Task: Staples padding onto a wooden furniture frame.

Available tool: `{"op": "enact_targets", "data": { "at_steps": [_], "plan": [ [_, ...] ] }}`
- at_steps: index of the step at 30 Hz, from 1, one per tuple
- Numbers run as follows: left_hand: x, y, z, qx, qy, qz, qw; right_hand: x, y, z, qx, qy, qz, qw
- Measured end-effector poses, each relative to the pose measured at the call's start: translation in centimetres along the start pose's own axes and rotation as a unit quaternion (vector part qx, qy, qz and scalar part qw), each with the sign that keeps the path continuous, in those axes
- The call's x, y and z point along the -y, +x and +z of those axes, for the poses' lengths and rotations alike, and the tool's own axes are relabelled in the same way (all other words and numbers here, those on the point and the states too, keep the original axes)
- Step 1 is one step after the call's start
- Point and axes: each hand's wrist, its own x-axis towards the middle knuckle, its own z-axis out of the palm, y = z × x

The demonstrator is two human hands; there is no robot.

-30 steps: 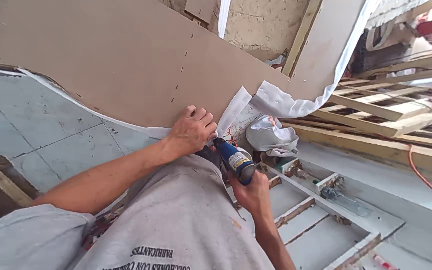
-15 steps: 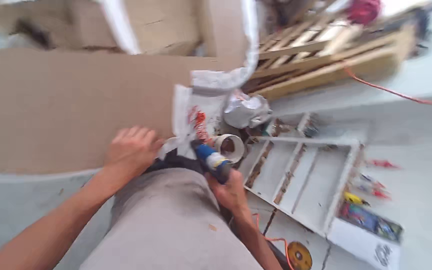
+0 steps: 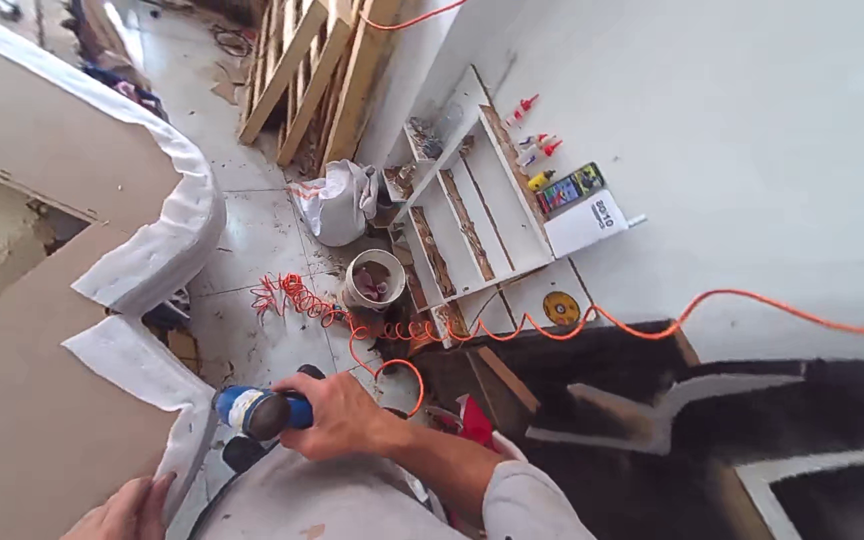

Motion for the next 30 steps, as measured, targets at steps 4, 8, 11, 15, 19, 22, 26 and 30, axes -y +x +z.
{"op": "enact_targets", "data": {
  "at_steps": [4,8,11,15,19,22,26,30],
  "plan": [
    [1.3,0.4,0.1,-0.026,-0.020,0.064,0.997,1.5,-2.7,2.5,-0.058,-0.004,0.062,0.996],
    [1.7,0.6,-0.1,-0.036,-0.043,0.092,0.994,3.1,-4.7,4.1,-0.076,-0.005,0.127,0.989],
    [1.9,0.5,-0.2,-0.032,-0.056,0.094,0.993,3.8,-5.6,4.6,-0.078,-0.015,0.146,0.986],
    [2.2,0.8,0.2,-0.049,-0.053,0.099,0.992,4.0,-5.8,4.7,-0.076,-0.026,0.152,0.985],
    [2.3,0.4,0.8,-0.114,-0.061,0.110,0.985,5.1,-6.3,5.1,-0.108,-0.062,0.150,0.981],
    [3.0,0.2,1.2,-0.125,-0.085,0.092,0.984,4.9,-6.0,5.6,-0.102,-0.110,0.128,0.980],
    [2.9,0.9,1.7,-0.137,-0.105,0.102,0.980,4.0,-5.5,5.8,-0.093,-0.121,0.116,0.982],
    [3.0,1.1,1.9,-0.157,-0.094,0.098,0.978,4.2,-4.6,6.3,-0.073,-0.111,0.094,0.987]
  ]
}}
